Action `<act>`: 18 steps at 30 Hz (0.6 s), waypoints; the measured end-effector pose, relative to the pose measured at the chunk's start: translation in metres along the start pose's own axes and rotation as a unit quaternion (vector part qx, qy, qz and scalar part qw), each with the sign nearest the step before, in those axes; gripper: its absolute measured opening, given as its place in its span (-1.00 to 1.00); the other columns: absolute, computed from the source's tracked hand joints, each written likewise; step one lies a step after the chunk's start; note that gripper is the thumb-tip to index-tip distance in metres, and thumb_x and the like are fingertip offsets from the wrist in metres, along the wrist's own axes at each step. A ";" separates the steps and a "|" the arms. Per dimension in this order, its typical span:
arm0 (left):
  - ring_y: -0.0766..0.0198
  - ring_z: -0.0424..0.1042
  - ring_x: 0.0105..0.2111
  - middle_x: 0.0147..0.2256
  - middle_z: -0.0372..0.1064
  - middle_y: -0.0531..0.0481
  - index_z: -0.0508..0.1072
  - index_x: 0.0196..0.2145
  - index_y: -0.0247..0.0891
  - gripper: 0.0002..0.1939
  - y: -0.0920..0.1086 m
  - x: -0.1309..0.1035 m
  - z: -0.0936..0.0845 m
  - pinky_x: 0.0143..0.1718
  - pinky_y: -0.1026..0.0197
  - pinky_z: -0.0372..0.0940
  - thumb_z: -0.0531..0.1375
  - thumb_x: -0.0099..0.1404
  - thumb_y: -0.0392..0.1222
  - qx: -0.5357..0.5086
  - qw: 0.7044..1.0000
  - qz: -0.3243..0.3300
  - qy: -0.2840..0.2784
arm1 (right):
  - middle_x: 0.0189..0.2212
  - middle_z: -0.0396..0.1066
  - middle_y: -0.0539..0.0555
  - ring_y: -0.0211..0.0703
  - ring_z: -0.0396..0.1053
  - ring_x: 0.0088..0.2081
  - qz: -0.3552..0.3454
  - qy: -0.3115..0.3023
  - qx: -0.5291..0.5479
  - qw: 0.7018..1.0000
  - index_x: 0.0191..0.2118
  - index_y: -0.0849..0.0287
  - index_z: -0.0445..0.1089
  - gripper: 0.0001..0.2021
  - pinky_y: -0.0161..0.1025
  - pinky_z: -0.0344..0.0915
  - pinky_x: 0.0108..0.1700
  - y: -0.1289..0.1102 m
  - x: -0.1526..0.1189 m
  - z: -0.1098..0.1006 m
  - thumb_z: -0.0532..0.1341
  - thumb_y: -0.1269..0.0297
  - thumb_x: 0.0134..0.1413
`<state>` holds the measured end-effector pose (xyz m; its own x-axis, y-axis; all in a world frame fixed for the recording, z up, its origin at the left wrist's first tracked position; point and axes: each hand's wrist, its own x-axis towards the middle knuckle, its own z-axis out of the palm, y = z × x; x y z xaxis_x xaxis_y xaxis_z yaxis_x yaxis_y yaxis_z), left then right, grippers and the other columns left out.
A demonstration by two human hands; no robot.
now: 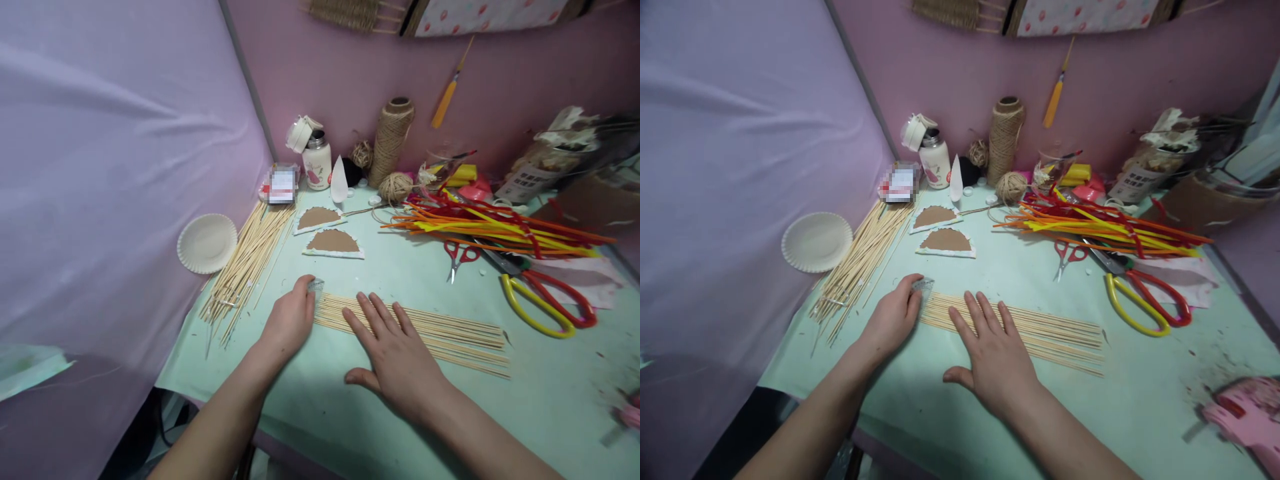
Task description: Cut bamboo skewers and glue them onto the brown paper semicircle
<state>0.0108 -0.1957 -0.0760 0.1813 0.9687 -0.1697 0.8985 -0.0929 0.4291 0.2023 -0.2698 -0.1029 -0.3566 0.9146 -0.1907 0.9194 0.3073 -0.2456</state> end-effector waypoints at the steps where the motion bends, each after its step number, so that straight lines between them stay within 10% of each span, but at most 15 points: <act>1: -0.01 0.49 -0.16 -0.22 0.51 -0.16 0.22 0.15 -0.26 -0.60 0.000 0.000 0.000 -0.16 0.06 0.29 -0.09 0.41 -0.18 -0.001 1.000 0.001 0.000 | 0.39 -0.27 0.27 0.27 -0.26 0.38 -0.001 0.001 0.000 1.000 0.37 0.07 -0.03 -0.09 0.32 -0.16 0.29 0.000 0.000 0.000 0.17 -0.30 -0.02; 18: -0.01 0.49 -0.17 -0.20 0.51 -0.20 0.21 0.16 -0.25 -0.59 0.000 0.000 -0.001 -0.19 0.09 0.29 -0.10 0.42 -0.15 0.035 0.999 0.008 0.007 | 0.39 -0.21 0.29 0.28 -0.23 0.38 -0.017 0.051 -0.001 0.999 0.37 0.08 -0.03 -0.09 0.31 -0.16 0.29 0.002 -0.001 0.009 0.17 -0.29 -0.01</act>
<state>0.0102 -0.1956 -0.0748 0.1914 0.9700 -0.1501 0.9213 -0.1248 0.3683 0.2031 -0.2720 -0.1117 -0.3697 0.9252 -0.0852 0.9072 0.3397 -0.2482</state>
